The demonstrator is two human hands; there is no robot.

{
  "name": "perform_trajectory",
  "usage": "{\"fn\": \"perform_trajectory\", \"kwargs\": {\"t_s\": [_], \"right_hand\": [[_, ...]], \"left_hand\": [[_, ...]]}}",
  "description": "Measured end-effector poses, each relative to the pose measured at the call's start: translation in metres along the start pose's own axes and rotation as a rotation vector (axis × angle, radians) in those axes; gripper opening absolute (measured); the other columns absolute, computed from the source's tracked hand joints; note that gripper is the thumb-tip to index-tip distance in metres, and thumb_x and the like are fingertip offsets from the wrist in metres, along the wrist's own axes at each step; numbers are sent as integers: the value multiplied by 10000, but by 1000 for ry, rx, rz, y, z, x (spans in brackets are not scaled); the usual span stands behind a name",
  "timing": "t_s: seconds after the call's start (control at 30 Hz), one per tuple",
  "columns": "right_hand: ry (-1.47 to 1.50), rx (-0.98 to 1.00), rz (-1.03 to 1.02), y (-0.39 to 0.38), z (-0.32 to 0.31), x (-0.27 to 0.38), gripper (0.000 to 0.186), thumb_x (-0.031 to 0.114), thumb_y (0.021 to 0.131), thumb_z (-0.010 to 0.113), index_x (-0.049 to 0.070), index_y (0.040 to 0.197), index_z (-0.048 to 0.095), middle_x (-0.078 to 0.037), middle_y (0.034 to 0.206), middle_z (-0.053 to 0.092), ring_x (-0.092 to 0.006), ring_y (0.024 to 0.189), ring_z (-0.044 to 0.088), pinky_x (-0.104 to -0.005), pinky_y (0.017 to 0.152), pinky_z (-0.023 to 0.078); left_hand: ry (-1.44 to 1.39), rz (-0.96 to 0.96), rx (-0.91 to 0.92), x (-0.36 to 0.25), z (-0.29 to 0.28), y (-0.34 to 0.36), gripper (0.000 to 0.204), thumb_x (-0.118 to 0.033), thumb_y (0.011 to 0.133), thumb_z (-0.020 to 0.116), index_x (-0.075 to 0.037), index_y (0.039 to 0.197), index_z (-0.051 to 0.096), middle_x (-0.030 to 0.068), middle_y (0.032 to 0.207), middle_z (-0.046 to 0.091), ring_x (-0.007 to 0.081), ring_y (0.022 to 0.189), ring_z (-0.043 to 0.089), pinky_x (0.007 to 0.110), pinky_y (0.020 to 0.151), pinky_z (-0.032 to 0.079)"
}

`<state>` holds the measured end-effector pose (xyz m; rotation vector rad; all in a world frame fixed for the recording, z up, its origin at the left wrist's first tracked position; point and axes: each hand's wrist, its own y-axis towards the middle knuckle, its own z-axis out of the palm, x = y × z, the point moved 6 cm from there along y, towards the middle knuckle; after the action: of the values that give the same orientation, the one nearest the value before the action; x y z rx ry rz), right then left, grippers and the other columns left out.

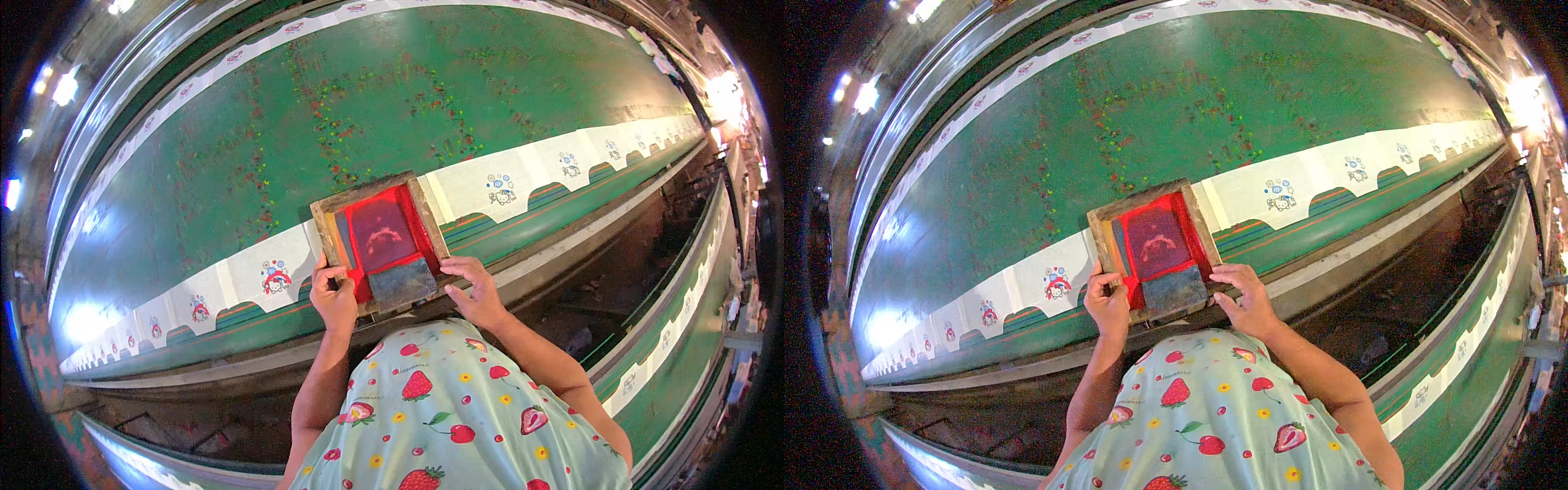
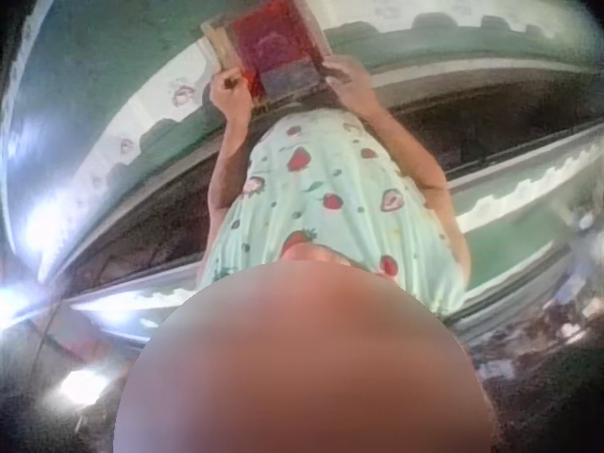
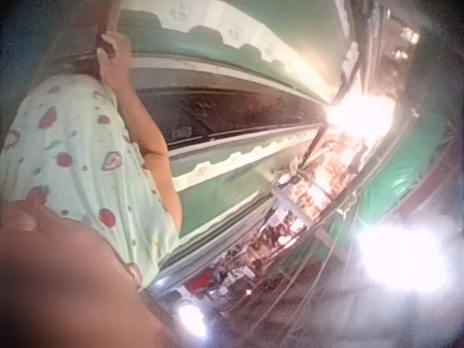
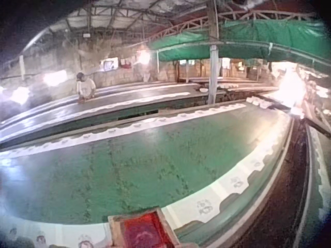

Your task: The person holds a wooden frame with red mesh and repeatedly rubs a small dark object across the mesh surface. The action is continuous and repetitive, with the left hand stabilizing the frame and the right hand moving the object back and forth over the mesh.

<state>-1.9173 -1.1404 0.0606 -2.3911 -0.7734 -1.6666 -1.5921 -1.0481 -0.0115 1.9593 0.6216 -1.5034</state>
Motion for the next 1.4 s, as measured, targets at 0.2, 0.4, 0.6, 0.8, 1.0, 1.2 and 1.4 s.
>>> {"fn": "perform_trajectory", "kwargs": {"t_s": [0.2,0.4,0.6,0.8,1.0,1.2,1.4], "right_hand": [[38,62,-7,1,-11,-1,378,20,913,799,50,1289,765,-187,1411,728,-371,1343,662,-492,1187,496],[-129,14,-215,9,-14,21,355,21,902,814,67,1252,771,-160,1342,733,-368,1320,669,-484,1145,540],[-395,298,-416,21,16,49,373,142,870,886,97,1227,785,-111,1327,718,-342,1308,670,-497,1125,557],[-624,430,-517,35,52,56,442,162,861,808,92,1295,764,-107,1362,692,-329,1315,653,-487,1130,543],[-680,535,-466,45,58,64,412,112,878,727,63,1286,765,-135,1261,726,-345,1215,697,-494,1077,566],[-551,771,-290,106,53,52,367,39,880,687,56,1233,786,-185,1156,743,-414,1152,704,-524,1050,570],[-554,666,-291,175,62,40,362,15,901,663,51,1241,781,-211,1177,756,-441,1202,704,-549,1077,566]], "left_hand": [[-149,-144,17,12,2,0,263,171,828,720,-11,1013,757,297,1659,576,243,1419,660,330,1077,540],[-122,-129,45,3,3,1,290,220,821,687,-12,996,691,285,1705,534,210,1262,711,330,1021,575],[-113,-97,31,-3,7,-1,276,196,810,710,-17,983,690,328,1690,532,259,1450,635,359,1138,512],[59,-1,26,-10,7,4,196,132,800,731,-39,892,701,340,1606,609,374,1461,645,421,1194,476],[85,14,19,-14,9,1,188,132,799,740,-40,854,688,331,1606,617,384,1528,593,425,1201,474],[78,24,9,-17,10,1,191,118,769,748,-49,854,709,314,1592,628,417,1510,589,457,1220,465],[88,18,36,-16,10,1,182,110,774,751,-48,858,719,306,1603,624,423,1509,586,471,1224,463]]}}
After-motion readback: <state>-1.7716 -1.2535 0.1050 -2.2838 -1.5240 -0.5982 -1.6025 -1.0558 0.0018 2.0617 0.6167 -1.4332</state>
